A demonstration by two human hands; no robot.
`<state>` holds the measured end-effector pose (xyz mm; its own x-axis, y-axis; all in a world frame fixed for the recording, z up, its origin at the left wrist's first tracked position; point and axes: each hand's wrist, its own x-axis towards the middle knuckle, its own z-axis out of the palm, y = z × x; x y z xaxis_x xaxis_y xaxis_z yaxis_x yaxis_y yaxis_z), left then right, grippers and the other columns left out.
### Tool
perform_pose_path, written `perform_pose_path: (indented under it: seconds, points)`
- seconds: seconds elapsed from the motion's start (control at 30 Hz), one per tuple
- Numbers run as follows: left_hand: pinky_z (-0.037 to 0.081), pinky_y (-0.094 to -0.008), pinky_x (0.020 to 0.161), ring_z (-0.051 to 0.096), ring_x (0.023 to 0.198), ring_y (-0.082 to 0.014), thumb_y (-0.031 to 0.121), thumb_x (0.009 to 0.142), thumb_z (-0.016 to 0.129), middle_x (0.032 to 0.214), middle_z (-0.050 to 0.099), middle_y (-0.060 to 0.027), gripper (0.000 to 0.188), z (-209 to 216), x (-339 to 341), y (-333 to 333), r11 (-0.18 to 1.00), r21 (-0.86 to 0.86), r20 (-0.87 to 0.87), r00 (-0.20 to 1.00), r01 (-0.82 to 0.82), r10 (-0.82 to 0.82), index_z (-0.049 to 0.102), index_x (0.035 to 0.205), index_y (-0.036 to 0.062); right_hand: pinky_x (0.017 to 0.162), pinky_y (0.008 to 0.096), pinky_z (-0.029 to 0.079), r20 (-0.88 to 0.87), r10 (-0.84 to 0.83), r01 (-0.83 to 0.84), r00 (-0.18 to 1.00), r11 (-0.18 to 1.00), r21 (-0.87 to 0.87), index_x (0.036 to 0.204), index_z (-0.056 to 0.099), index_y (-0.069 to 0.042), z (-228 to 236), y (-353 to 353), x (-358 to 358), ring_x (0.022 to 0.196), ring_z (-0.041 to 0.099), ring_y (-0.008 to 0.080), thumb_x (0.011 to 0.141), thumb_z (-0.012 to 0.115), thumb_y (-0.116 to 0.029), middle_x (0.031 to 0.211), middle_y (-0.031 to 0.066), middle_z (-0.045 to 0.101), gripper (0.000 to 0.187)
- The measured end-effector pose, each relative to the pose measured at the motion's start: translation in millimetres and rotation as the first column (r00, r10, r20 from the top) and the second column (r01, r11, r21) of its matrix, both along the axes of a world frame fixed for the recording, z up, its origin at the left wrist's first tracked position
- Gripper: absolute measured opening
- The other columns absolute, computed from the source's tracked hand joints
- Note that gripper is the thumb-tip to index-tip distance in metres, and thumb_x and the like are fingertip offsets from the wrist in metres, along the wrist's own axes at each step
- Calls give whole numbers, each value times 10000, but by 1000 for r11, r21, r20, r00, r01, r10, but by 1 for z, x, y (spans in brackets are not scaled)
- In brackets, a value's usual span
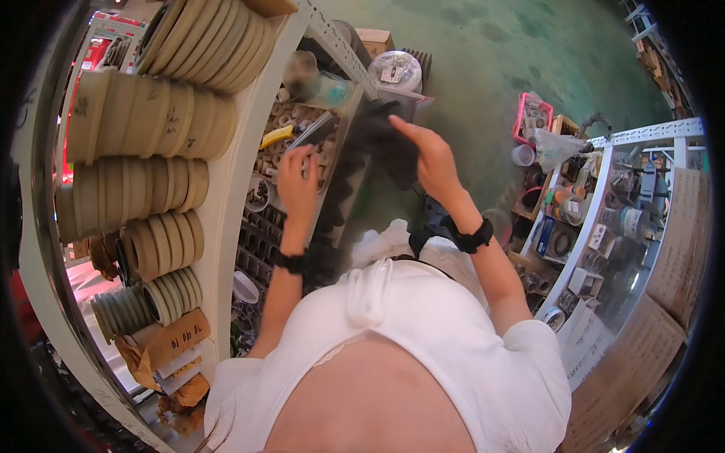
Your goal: The person cleans a black object and a silver cylinder with a cloth, then cuts a paper bag with shears before continuing to wipe the black object at a workstation.
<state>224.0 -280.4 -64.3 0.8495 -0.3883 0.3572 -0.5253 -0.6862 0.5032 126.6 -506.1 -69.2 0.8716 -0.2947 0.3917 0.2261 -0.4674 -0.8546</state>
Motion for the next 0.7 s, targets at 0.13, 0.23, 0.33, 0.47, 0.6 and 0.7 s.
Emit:
perform_pose_path:
  seconds: [0.13, 0.23, 0.33, 0.47, 0.6, 0.7]
  points:
    - [390, -379, 827, 488, 978, -267, 176, 708, 660, 994, 546, -84, 372, -67, 71, 25, 925, 369, 87, 994, -91, 63, 558, 1048, 64, 916, 308, 380, 6, -85, 82, 996, 976, 204, 1215, 479, -21, 6, -35, 0, 1074, 528, 220, 816, 407, -3, 1135, 140, 570, 406]
    - [379, -376, 848, 475, 991, -268, 191, 680, 686, 982, 544, -82, 429, -79, 84, 25, 847, 525, 52, 996, -86, 69, 547, 1065, 63, 978, 289, 309, -78, -92, 113, 993, 928, 354, 1263, 415, 6, -1, -66, -1, 1156, 446, 196, 876, 409, -132, 1271, 120, 466, 411]
    - [380, -369, 840, 483, 954, -264, 189, 656, 706, 942, 544, -78, 430, -94, 83, 17, 822, 565, 59, 997, -74, 49, 551, 1039, 67, 978, 305, 311, 12, -243, 221, 970, 898, 380, 1247, 431, 11, -17, -100, -1, 1158, 444, 209, 894, 368, -190, 1246, 134, 482, 411]
    - [384, -370, 787, 494, 887, -250, 160, 650, 693, 856, 554, -69, 293, -94, 75, 11, 804, 581, 63, 992, -127, 111, 563, 898, 75, 992, 295, 288, 19, -139, 115, 990, 884, 454, 1250, 419, 19, -30, -125, 3, 1173, 420, 192, 890, 377, -200, 1294, 117, 431, 424]
    - [375, -363, 752, 496, 845, -245, 129, 641, 679, 800, 559, -62, 216, -89, 51, 14, 829, 547, 82, 993, -119, 88, 551, 807, 79, 983, 285, 297, -52, -62, 78, 997, 910, 408, 1251, 419, 15, -12, -133, 12, 1150, 434, 179, 893, 380, -199, 1277, 109, 444, 419]
    - [372, -364, 750, 496, 848, -246, 157, 712, 653, 801, 574, -67, 170, -92, 42, 21, 819, 547, 61, 984, -174, 168, 573, 835, 71, 978, 283, 305, -84, -19, 52, 996, 910, 412, 1253, 418, 9, -15, -129, 20, 1142, 439, 174, 897, 381, -208, 1267, 103, 453, 419]
